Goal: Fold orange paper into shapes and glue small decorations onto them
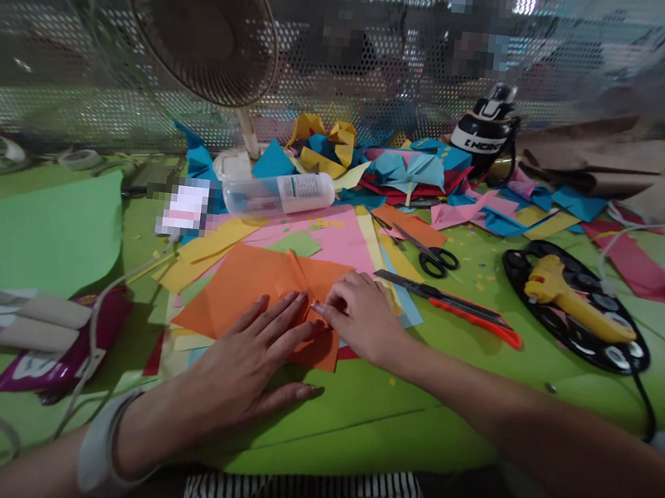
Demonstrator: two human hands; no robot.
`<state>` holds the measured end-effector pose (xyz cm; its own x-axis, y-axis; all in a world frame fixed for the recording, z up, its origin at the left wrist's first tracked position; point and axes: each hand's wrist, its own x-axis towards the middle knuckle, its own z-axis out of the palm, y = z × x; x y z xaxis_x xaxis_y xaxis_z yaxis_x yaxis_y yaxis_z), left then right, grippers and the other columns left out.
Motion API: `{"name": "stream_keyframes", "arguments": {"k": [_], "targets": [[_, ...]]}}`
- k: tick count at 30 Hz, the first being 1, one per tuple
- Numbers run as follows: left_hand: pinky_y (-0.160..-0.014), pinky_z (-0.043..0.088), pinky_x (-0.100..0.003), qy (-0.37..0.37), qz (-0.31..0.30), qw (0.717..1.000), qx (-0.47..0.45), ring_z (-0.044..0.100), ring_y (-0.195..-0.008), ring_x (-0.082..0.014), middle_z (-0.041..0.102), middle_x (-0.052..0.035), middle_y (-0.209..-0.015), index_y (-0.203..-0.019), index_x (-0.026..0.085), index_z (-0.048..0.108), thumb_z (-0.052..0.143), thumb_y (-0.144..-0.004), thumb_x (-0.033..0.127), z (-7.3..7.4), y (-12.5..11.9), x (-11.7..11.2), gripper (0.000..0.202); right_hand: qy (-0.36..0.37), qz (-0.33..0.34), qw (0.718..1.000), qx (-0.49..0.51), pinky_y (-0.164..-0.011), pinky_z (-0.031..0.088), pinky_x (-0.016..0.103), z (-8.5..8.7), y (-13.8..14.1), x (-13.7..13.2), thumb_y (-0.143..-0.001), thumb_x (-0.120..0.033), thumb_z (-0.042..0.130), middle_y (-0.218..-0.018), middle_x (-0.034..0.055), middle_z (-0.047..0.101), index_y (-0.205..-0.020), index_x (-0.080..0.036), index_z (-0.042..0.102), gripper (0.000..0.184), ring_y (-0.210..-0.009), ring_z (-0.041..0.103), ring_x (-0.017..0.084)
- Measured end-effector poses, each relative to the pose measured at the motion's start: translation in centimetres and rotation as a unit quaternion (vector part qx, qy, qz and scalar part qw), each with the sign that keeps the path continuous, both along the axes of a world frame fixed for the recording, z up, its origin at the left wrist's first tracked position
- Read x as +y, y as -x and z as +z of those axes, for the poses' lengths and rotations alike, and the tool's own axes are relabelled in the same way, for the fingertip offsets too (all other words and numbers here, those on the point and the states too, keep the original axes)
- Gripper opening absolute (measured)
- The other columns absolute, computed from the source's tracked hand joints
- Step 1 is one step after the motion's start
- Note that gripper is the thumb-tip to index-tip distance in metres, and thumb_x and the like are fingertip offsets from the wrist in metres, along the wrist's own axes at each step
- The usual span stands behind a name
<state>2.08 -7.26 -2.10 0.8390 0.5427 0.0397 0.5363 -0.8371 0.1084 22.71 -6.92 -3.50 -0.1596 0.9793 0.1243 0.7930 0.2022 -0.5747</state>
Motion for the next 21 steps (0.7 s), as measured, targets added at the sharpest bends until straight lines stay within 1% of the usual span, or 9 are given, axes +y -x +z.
{"name": "stream_keyframes", "arguments": {"k": [4, 8, 16, 19, 21], "targets": [[-0.11, 0.019, -0.051, -0.003, 0.001, 1.0, -0.006, 0.024, -0.138, -0.0307, 0.03, -0.014, -0.149, -0.142, 0.02, 0.032, 0.031, -0.087, 0.067, -0.24, 0.07, -0.09, 0.072, -0.002, -0.005, 1.0, -0.006, -0.076, 0.037, 0.032, 0.01, 0.16, -0.09, -0.086, -0.034, 0.059, -0.081, 0.0019, 0.056, -0.071, -0.019, 0.057, 0.021, -0.081, 0.051, 0.018], [-0.109, 0.02, -0.053, -0.003, 0.001, 1.0, 0.002, 0.024, -0.138, -0.0319, 0.029, -0.0144, -0.15, -0.143, 0.021, 0.031, 0.032, -0.087, 0.066, -0.24, 0.03, -0.11, 0.072, -0.004, -0.007, 1.0, -0.01, -0.076, 0.037, 0.032, -0.06, 0.18, -0.03, -0.085, -0.033, 0.06, -0.081, 0.0017, 0.056, -0.071, -0.018, 0.057, 0.021, -0.081, 0.05, 0.017], [-0.109, 0.022, -0.054, 0.0, -0.001, 1.0, 0.011, 0.025, -0.137, -0.0332, 0.031, -0.0166, -0.148, -0.142, 0.02, 0.034, 0.032, -0.087, 0.066, 0.16, -0.12, -0.05, 0.072, -0.006, 0.002, 1.0, 0.005, -0.076, 0.036, 0.032, -0.3, -0.07, 0.32, -0.085, -0.041, 0.059, -0.079, 0.0015, 0.057, -0.069, -0.018, 0.058, 0.028, -0.079, 0.051, 0.017], [-0.109, 0.022, -0.054, 0.01, -0.001, 1.0, 0.005, 0.025, -0.138, -0.0323, 0.03, -0.0147, -0.149, -0.141, 0.021, 0.035, 0.033, -0.087, 0.066, 0.27, -0.02, -0.09, 0.07, -0.006, 0.004, 1.0, 0.007, -0.075, 0.036, 0.032, -0.26, -0.07, 0.32, -0.085, -0.041, 0.059, -0.078, 0.0016, 0.057, -0.067, -0.018, 0.057, 0.029, -0.079, 0.051, 0.017], [-0.111, 0.02, -0.052, 0.01, 0.0, 1.0, -0.007, 0.023, -0.139, -0.0302, 0.027, -0.0115, -0.151, -0.141, 0.023, 0.036, 0.034, -0.087, 0.065, 0.24, 0.09, -0.07, 0.068, -0.002, 0.004, 1.0, 0.004, -0.074, 0.036, 0.032, -0.22, -0.08, 0.32, -0.084, -0.037, 0.061, -0.079, 0.0015, 0.057, -0.068, -0.019, 0.058, 0.025, -0.079, 0.051, 0.017]]}}
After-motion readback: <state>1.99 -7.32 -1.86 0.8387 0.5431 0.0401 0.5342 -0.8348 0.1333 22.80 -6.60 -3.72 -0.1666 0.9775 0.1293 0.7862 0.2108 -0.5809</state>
